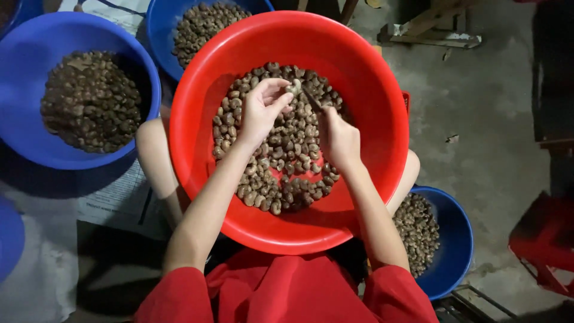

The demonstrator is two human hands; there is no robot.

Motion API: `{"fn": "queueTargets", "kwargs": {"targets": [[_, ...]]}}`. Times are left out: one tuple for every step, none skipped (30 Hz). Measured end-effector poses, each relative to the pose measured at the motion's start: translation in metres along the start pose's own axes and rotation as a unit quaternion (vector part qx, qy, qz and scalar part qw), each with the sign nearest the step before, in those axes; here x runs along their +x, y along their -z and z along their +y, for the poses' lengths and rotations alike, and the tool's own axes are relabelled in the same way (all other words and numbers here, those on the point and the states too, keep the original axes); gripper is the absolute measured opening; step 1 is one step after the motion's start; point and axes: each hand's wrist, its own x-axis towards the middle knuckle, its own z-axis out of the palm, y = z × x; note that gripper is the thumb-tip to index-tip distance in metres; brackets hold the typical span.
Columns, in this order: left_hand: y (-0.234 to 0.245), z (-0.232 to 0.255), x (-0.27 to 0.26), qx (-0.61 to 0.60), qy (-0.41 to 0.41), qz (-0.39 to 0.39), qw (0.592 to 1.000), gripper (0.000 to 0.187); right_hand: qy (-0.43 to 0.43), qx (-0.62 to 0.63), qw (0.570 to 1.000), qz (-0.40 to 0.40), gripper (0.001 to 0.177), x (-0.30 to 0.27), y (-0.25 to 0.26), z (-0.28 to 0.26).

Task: Peeling the outer skin of nuts one by one using a small knife.

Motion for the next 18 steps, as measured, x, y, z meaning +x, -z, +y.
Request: {"fn": "queueTargets", "kwargs": {"targets": [[-0.003,0.006,-0.002,0.000,0.000,-0.001,1.000,0.027,-0.001,0.000,1.000,0.000,0.013,0.000,-0.001,0.001],[-0.005,0.012,-0.005,0.021,-0.011,-0.009,1.000,0.026,0.039,-0.040,0.998,0.022,0.014,0.001,-0.003,0.003],[-0.007,0.018,-0.008,0.042,-0.022,-0.016,0.999,0.024,0.079,-0.079,0.993,0.043,0.015,0.000,-0.004,0.003],[-0.006,0.024,-0.009,0.043,-0.021,-0.017,0.999,0.024,0.077,-0.078,0.993,0.043,0.015,0.003,-0.008,0.012],[-0.007,0.030,-0.009,0.072,-0.036,-0.026,0.996,0.022,0.066,-0.096,0.992,0.050,0.014,0.005,-0.010,0.023],[-0.007,0.036,-0.010,0.101,-0.051,-0.036,0.993,0.020,0.054,-0.114,0.990,0.058,0.014,0.007,-0.013,0.033],[-0.009,0.036,-0.011,0.100,-0.050,-0.037,0.993,0.020,0.052,-0.115,0.990,0.057,0.014,0.005,-0.007,0.027],[-0.010,0.036,-0.012,0.096,-0.051,-0.031,0.994,0.021,0.063,-0.101,0.990,0.079,0.015,0.003,-0.002,0.020],[-0.012,0.037,-0.013,0.090,-0.053,-0.021,0.994,0.021,0.076,-0.087,0.988,0.100,0.016,0.002,0.004,0.013],[-0.010,0.035,-0.013,0.089,-0.052,-0.020,0.994,0.021,0.077,-0.087,0.988,0.099,0.016,0.003,0.004,0.015],[-0.007,0.033,-0.012,0.114,-0.064,-0.031,0.991,0.021,0.101,-0.103,0.985,0.095,0.014,0.005,0.001,0.016],[-0.004,0.031,-0.011,0.139,-0.075,-0.043,0.987,0.021,0.125,-0.119,0.981,0.091,0.012,0.006,-0.001,0.017],[-0.005,0.031,-0.011,0.138,-0.075,-0.042,0.987,0.021,0.125,-0.119,0.981,0.090,0.012,0.006,0.001,0.021],[-0.005,0.031,-0.009,0.160,-0.095,-0.042,0.982,0.024,0.115,-0.145,0.977,0.101,0.012,0.007,0.003,0.024],[-0.005,0.032,-0.007,0.182,-0.117,-0.042,0.975,0.027,0.105,-0.172,0.973,0.113,0.012,0.009,0.004,0.027],[-0.005,0.032,-0.008,0.182,-0.117,-0.043,0.975,0.027,0.105,-0.172,0.973,0.113,0.012,0.008,0.005,0.024],[-0.006,0.031,-0.011,0.193,-0.143,-0.045,0.970,0.035,0.134,-0.168,0.971,0.108,0.013,0.006,0.007,0.022],[-0.007,0.030,-0.015,0.204,-0.168,-0.047,0.963,0.045,0.163,-0.163,0.968,0.103,0.013,0.004,0.009,0.021]]}}
